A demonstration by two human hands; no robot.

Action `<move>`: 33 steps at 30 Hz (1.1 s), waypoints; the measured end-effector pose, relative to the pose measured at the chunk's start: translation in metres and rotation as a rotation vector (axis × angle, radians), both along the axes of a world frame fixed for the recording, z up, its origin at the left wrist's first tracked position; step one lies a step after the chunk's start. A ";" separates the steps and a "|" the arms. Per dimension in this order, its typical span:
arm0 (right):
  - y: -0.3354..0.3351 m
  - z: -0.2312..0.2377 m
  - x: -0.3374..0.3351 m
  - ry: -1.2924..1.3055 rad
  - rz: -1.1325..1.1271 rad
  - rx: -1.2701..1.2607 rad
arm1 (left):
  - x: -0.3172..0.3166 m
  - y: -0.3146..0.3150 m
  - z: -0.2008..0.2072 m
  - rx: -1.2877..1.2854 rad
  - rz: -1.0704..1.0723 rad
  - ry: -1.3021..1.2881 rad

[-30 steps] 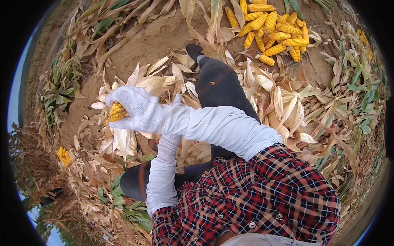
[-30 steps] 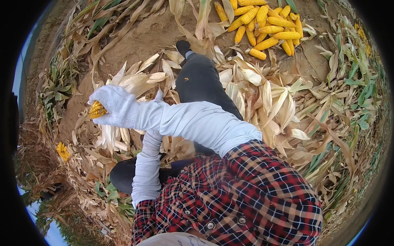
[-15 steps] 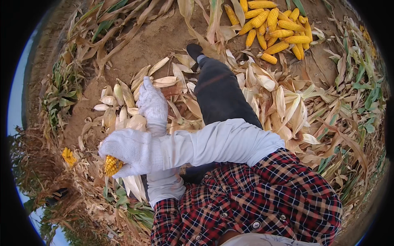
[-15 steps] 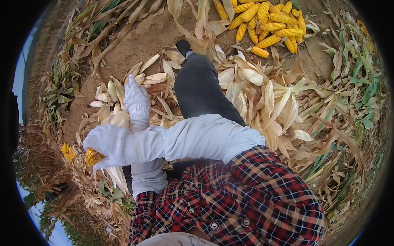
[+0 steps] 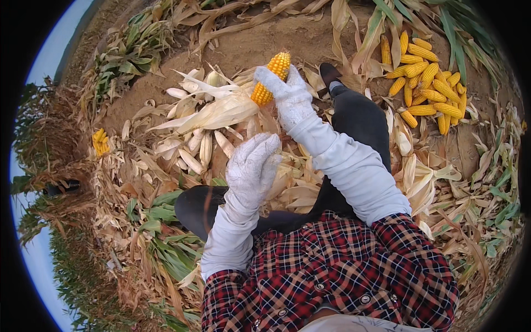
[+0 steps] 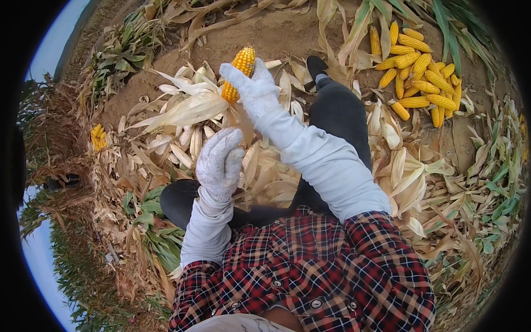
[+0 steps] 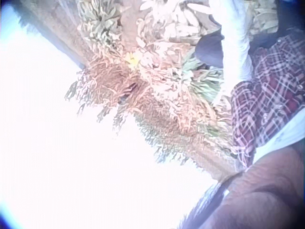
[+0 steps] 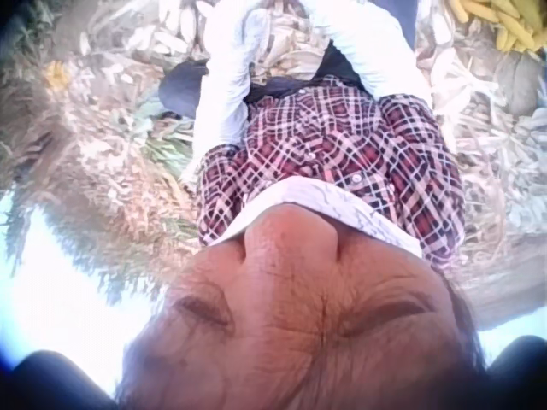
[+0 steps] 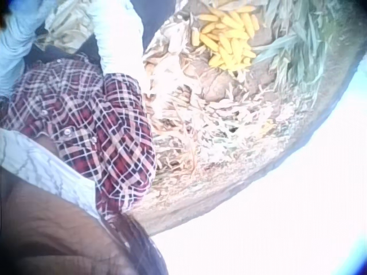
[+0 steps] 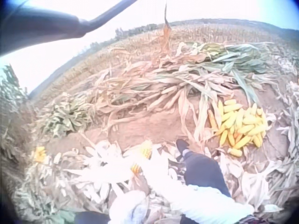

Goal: The person sits on the ground in a cornfield and shucks corn cobs by hand. They remove the husks and silk from each cob and place the cleaned cobs in a pile to the right.

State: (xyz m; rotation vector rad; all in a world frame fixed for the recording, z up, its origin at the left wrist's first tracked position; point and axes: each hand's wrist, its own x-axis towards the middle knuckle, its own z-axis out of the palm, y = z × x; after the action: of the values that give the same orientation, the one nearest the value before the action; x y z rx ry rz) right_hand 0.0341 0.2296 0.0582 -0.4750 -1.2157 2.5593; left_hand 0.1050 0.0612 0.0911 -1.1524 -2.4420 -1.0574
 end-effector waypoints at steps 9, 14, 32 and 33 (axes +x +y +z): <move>-0.023 -0.013 0.012 -0.032 0.172 0.075 | -0.059 -0.015 -0.027 -0.282 0.249 -0.534; -0.036 -0.015 0.012 -0.117 0.261 0.161 | -0.046 -0.025 -0.062 -0.090 0.205 -0.582; -0.009 -0.024 0.002 -0.170 0.294 -0.265 | -0.048 -0.029 -0.109 -0.150 0.366 -0.574; 0.005 -0.029 -0.003 -0.104 0.216 -0.326 | -0.056 -0.030 -0.098 -0.191 0.366 -0.842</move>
State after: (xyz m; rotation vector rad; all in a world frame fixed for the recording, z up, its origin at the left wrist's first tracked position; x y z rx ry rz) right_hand 0.0316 0.2342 0.0296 -0.5788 -0.9247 2.9706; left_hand 0.0495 0.0308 -0.0073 -0.2488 -3.2572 -1.3967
